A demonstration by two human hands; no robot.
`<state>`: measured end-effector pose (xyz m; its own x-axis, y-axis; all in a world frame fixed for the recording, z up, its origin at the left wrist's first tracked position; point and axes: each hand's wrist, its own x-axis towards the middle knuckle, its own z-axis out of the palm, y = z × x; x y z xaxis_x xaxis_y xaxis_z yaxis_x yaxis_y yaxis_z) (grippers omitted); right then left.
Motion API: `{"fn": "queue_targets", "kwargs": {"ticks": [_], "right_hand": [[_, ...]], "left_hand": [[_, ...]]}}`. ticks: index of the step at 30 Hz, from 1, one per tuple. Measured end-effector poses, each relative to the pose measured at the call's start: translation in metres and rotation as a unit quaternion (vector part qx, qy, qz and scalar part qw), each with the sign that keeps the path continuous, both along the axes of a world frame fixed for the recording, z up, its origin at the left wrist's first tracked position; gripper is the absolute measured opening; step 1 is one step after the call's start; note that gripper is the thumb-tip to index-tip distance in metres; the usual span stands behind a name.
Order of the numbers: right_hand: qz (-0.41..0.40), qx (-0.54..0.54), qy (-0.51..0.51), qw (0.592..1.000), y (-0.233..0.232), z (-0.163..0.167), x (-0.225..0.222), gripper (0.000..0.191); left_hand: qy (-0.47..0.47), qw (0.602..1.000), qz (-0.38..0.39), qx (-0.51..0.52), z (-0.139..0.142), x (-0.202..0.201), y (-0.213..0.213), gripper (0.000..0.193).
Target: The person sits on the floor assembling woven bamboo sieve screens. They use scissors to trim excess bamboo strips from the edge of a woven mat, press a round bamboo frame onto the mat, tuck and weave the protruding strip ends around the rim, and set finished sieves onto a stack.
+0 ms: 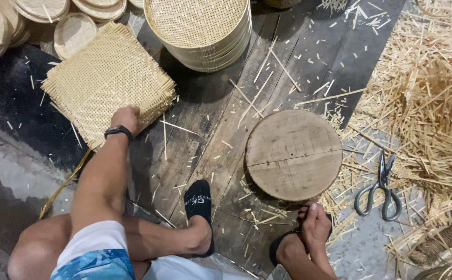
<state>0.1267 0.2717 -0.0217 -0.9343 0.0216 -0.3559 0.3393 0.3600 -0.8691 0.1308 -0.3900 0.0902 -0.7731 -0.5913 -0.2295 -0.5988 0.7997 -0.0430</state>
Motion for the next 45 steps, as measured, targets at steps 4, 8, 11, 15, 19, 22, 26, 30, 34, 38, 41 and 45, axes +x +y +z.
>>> {"fn": "queue_targets", "kwargs": {"ticks": [4, 8, 11, 15, 19, 22, 26, 30, 34, 38, 41, 45], "right_hand": [[0.002, -0.012, 0.005, 1.0, 0.0, -0.001, -0.003, 0.037], [-0.001, -0.024, 0.003, 1.0, -0.003, -0.003, -0.002, 0.036], [0.002, -0.045, 0.023, 0.999, -0.004, 0.001, 0.001, 0.036], [-0.077, -0.066, -0.031, 0.994, 0.006, 0.017, -0.007, 0.042], [-0.081, -0.118, 0.064, 0.988, 0.038, 0.035, -0.044, 0.033], [-0.067, -0.12, -0.026, 0.99, 0.057, 0.038, -0.07, 0.026], [-0.057, -0.1, -0.078, 0.99, 0.058, 0.026, -0.084, 0.024], [-0.05, -0.127, -0.062, 0.989, 0.047, 0.019, -0.088, 0.023], [-0.071, -0.07, -0.023, 0.995, 0.036, 0.037, -0.092, 0.023], [-0.057, 0.171, 0.169, 0.969, 0.009, 0.078, -0.088, 0.054], [0.158, 0.29, 0.238, 0.913, -0.028, 0.109, -0.079, 0.065], [0.319, 0.386, 0.348, 0.792, -0.068, 0.129, -0.073, 0.066]], "left_hand": [[0.019, 0.997, -0.075, -0.016, 0.018, 0.009, 0.017, 0.027], [0.175, 0.969, -0.12, -0.129, 0.075, -0.006, 0.069, 0.022], [0.41, 0.889, 0.165, -0.123, 0.15, -0.033, 0.071, 0.039], [0.545, 0.821, -0.118, -0.125, 0.165, -0.04, 0.16, 0.021], [0.4, 0.816, -0.396, 0.131, 0.088, -0.027, 0.314, 0.033], [0.118, 0.812, -0.527, 0.221, 0.031, 0.005, 0.391, 0.044], [0.136, 0.765, -0.598, 0.2, -0.012, 0.022, 0.403, 0.055], [0.158, 0.877, -0.349, 0.291, -0.031, -0.022, 0.357, 0.073], [0.144, 0.89, 0.112, 0.418, -0.044, -0.085, 0.301, 0.075], [0.11, 0.841, 0.106, 0.519, -0.061, -0.084, 0.287, 0.037], [0.141, 0.854, 0.108, 0.488, -0.064, -0.076, 0.291, 0.028], [0.143, 0.906, 0.101, 0.386, -0.028, -0.077, 0.311, 0.028]]}}
